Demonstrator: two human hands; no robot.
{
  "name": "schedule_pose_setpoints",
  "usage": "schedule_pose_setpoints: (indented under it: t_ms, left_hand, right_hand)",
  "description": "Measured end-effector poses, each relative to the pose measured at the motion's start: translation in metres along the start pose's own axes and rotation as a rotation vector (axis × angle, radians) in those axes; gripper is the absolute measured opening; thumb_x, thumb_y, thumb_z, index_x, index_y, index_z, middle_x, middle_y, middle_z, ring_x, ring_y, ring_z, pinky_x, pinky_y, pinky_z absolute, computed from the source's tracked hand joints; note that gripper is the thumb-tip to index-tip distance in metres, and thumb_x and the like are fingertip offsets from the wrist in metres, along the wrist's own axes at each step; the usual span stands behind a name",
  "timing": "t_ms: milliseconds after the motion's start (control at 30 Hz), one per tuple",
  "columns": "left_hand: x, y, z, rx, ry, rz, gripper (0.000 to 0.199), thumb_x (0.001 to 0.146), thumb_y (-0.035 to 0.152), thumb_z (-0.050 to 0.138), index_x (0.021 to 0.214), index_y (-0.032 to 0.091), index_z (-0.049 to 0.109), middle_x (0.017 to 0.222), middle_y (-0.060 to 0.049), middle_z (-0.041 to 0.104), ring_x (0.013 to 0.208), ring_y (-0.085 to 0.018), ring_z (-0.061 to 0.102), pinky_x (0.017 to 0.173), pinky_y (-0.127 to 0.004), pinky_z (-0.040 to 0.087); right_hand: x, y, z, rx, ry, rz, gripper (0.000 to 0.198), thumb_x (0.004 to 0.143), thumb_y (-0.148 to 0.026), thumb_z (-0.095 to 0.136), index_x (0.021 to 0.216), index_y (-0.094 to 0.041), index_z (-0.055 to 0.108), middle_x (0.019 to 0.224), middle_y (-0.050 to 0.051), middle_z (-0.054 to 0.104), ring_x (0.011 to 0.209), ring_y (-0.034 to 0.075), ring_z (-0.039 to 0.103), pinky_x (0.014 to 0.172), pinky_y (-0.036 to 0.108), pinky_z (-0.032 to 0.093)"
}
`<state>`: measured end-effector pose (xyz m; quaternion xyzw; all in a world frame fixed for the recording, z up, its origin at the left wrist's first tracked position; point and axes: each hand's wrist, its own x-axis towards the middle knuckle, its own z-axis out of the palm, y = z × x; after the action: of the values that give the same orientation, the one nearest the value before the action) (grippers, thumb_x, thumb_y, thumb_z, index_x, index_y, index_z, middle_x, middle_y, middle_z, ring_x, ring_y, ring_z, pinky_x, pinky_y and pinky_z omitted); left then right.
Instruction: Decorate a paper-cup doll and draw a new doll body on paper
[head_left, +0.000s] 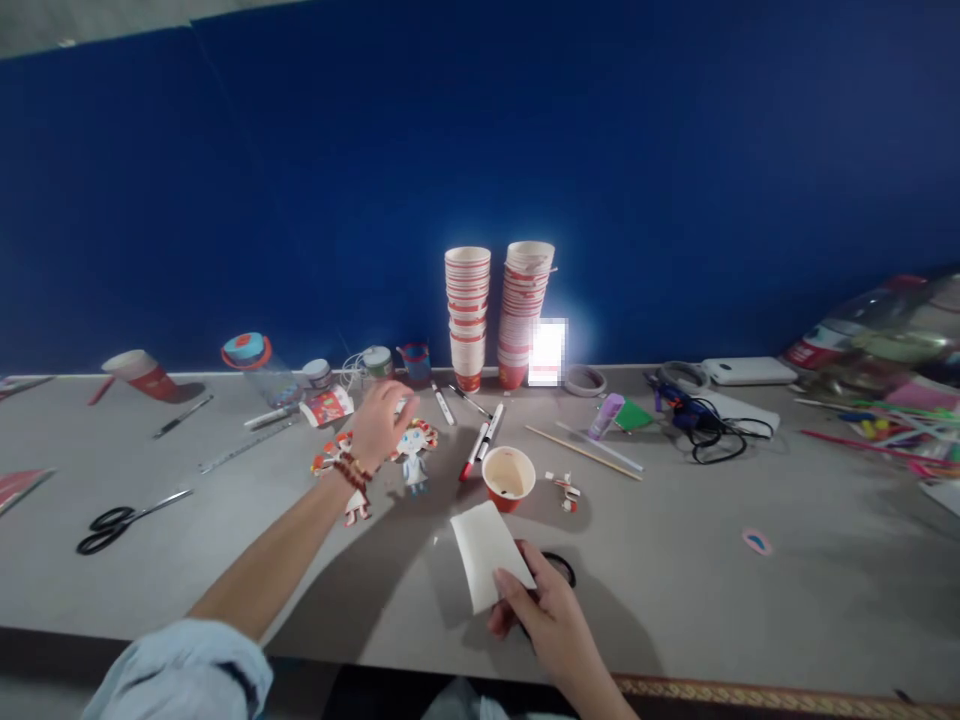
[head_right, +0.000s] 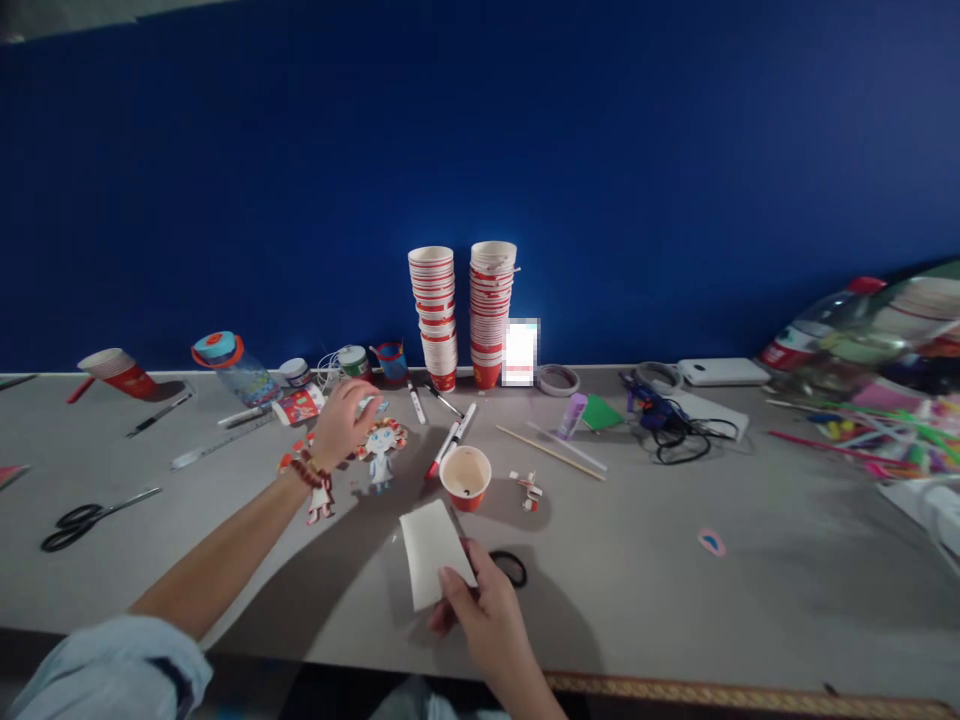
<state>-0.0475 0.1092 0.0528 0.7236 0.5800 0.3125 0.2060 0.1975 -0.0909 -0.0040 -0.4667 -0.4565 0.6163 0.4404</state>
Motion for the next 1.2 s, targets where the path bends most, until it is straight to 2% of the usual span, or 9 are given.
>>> schedule_pose_setpoints:
  t_ms: [100, 167, 267, 400, 533, 733, 1000, 1100, 1200]
  left_hand:
    - [-0.063, 0.026, 0.015, -0.202, -0.183, 0.050, 0.039, 0.100, 0.047, 0.041, 0.108, 0.019, 0.067, 0.104, -0.011, 0.069, 0.092, -0.022, 0.066, 0.079, -0.031, 0.054]
    - [-0.099, 0.037, 0.028, -0.292, -0.321, 0.056, 0.039, 0.091, 0.054, 0.056, 0.101, 0.019, 0.069, 0.089, -0.007, 0.071, 0.076, -0.019, 0.068, 0.063, -0.026, 0.053]
    - [-0.126, 0.039, 0.042, -0.350, -0.389, 0.022, 0.039, 0.089, 0.055, 0.060, 0.092, 0.017, 0.068, 0.076, -0.004, 0.070, 0.062, -0.015, 0.065, 0.054, -0.022, 0.049]
    - [-0.091, 0.016, 0.025, -0.240, -0.276, -0.044, 0.034, 0.097, 0.048, 0.050, 0.095, 0.018, 0.066, 0.075, -0.001, 0.067, 0.064, -0.014, 0.064, 0.063, -0.025, 0.052]
    - [-0.003, -0.023, -0.010, -0.020, -0.057, -0.142, 0.031, 0.097, 0.037, 0.057, 0.120, 0.017, 0.059, 0.120, -0.009, 0.061, 0.101, -0.021, 0.063, 0.087, -0.041, 0.054]
    - [0.069, -0.066, -0.017, 0.156, -0.054, -0.221, 0.035, 0.095, 0.035, 0.060, 0.125, 0.017, 0.057, 0.126, -0.010, 0.059, 0.106, -0.023, 0.062, 0.089, -0.044, 0.054]
    - [0.066, -0.062, -0.032, 0.070, -0.001, -0.166, 0.035, 0.095, 0.035, 0.060, 0.125, 0.016, 0.058, 0.124, -0.010, 0.060, 0.105, -0.023, 0.062, 0.088, -0.044, 0.054]
    - [0.038, -0.036, -0.045, -0.044, 0.042, -0.061, 0.034, 0.096, 0.036, 0.059, 0.123, 0.016, 0.058, 0.122, -0.010, 0.060, 0.103, -0.022, 0.063, 0.087, -0.043, 0.054]
    - [-0.019, 0.003, -0.041, -0.181, -0.093, 0.079, 0.030, 0.100, 0.036, 0.047, 0.112, 0.015, 0.066, 0.100, -0.006, 0.067, 0.091, -0.019, 0.065, 0.080, -0.033, 0.054]
  right_hand:
    - [0.003, -0.001, 0.004, -0.002, 0.032, -0.027, 0.045, 0.087, -0.059, 0.057, 0.104, -0.017, 0.056, 0.056, -0.002, 0.063, 0.049, 0.018, 0.064, 0.052, 0.028, 0.053]
    - [0.006, -0.002, 0.008, -0.036, 0.022, -0.037, 0.045, 0.089, -0.059, 0.055, 0.106, -0.017, 0.055, 0.057, -0.001, 0.063, 0.050, 0.019, 0.064, 0.052, 0.028, 0.053]
    - [0.010, -0.004, 0.011, -0.183, -0.010, -0.069, 0.040, 0.092, -0.054, 0.050, 0.105, -0.017, 0.056, 0.058, 0.000, 0.065, 0.050, 0.019, 0.065, 0.051, 0.026, 0.051]
    - [0.013, -0.002, 0.008, -0.493, 0.059, -0.159, 0.033, 0.093, -0.045, 0.047, 0.104, -0.017, 0.059, 0.060, 0.003, 0.067, 0.051, 0.021, 0.066, 0.052, 0.027, 0.050]
    - [0.009, 0.005, 0.006, -0.767, 0.098, -0.248, 0.030, 0.094, -0.039, 0.043, 0.106, -0.018, 0.061, 0.068, 0.005, 0.072, 0.058, 0.023, 0.069, 0.054, 0.029, 0.050]
    - [0.003, 0.006, 0.011, -1.052, 0.155, -0.469, 0.025, 0.098, -0.026, 0.036, 0.090, -0.022, 0.060, 0.078, 0.005, 0.073, 0.067, 0.021, 0.071, 0.059, 0.028, 0.049]
    - [0.008, 0.000, -0.006, -1.215, 0.173, -0.414, 0.021, 0.090, -0.016, 0.045, 0.092, -0.019, 0.065, 0.090, 0.009, 0.073, 0.086, 0.026, 0.069, 0.074, 0.035, 0.052]
    - [0.008, -0.001, -0.015, -1.162, 0.192, -0.382, 0.023, 0.091, -0.019, 0.044, 0.099, -0.019, 0.066, 0.089, 0.010, 0.074, 0.081, 0.026, 0.069, 0.069, 0.034, 0.051]
    - [0.009, -0.002, -0.020, -0.997, 0.209, -0.371, 0.022, 0.094, -0.027, 0.043, 0.098, -0.020, 0.063, 0.085, 0.007, 0.074, 0.073, 0.022, 0.068, 0.064, 0.030, 0.050]
